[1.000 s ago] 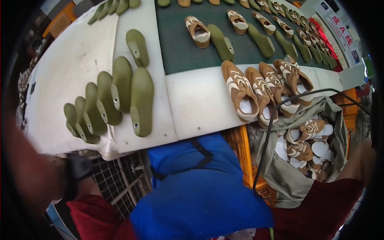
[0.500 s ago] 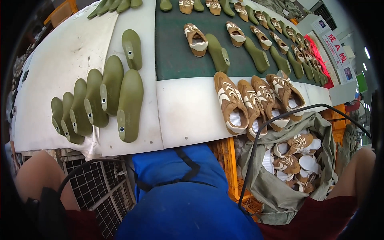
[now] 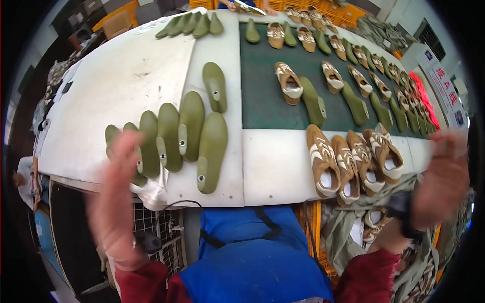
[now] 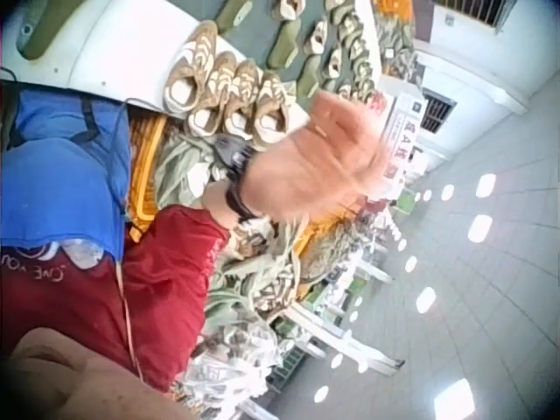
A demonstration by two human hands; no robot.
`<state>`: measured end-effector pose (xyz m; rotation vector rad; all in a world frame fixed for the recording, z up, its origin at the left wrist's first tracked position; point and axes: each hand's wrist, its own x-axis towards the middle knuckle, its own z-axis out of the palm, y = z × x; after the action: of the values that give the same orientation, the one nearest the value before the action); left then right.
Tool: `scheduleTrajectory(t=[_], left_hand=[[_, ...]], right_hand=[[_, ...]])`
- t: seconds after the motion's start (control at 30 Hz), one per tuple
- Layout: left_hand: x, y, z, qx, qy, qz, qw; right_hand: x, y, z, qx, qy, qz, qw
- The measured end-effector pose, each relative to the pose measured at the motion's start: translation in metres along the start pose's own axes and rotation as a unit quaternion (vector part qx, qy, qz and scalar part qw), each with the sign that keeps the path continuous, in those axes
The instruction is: The worker is sorting shoes and shoe lasts on a production line, placing finished shoes into bags and organizing lasts.
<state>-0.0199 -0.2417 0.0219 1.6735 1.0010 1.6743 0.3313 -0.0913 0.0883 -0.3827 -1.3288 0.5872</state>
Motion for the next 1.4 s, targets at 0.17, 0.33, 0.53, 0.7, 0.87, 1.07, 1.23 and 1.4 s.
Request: scheduleTrajectory(t=[0.17, 0.33, 0.53, 0.7, 0.87, 1.07, 1.23, 1.4], left_hand=[[-0.034, -0.085, -0.018, 0.480, -0.083, -0.199, 0.850], [-0.027, -0.189, -0.055, 0.549, -0.016, -0.148, 0.823], [-0.019, -0.225, -0.068, 0.647, 0.042, -0.227, 0.726], [-0.022, -0.216, -0.071, 0.627, 0.066, -0.155, 0.760], [-0.024, -0.222, -0.067, 0.626, 0.078, -0.129, 0.765], [-0.020, -0.219, -0.062, 0.628, 0.089, -0.136, 0.761], [-0.021, -0.219, -0.065, 0.634, 0.099, -0.141, 0.754], [-0.018, -0.225, -0.065, 0.625, 0.092, -0.121, 0.766]], right_hand=[[-0.132, 0.107, 0.085, -0.114, -0.542, 0.201, 0.808], [-0.217, 0.156, 0.192, -0.247, -0.686, 0.098, 0.677], [-0.229, 0.166, 0.153, -0.240, -0.596, 0.144, 0.753], [-0.210, 0.150, 0.097, -0.301, -0.535, 0.199, 0.764], [-0.173, 0.236, 0.105, -0.430, -0.478, 0.123, 0.756], [-0.143, 0.380, 0.126, -0.518, -0.482, 0.179, 0.683], [-0.141, 0.377, 0.119, -0.479, -0.494, 0.179, 0.704], [-0.119, 0.285, 0.059, -0.307, -0.513, 0.218, 0.772]])
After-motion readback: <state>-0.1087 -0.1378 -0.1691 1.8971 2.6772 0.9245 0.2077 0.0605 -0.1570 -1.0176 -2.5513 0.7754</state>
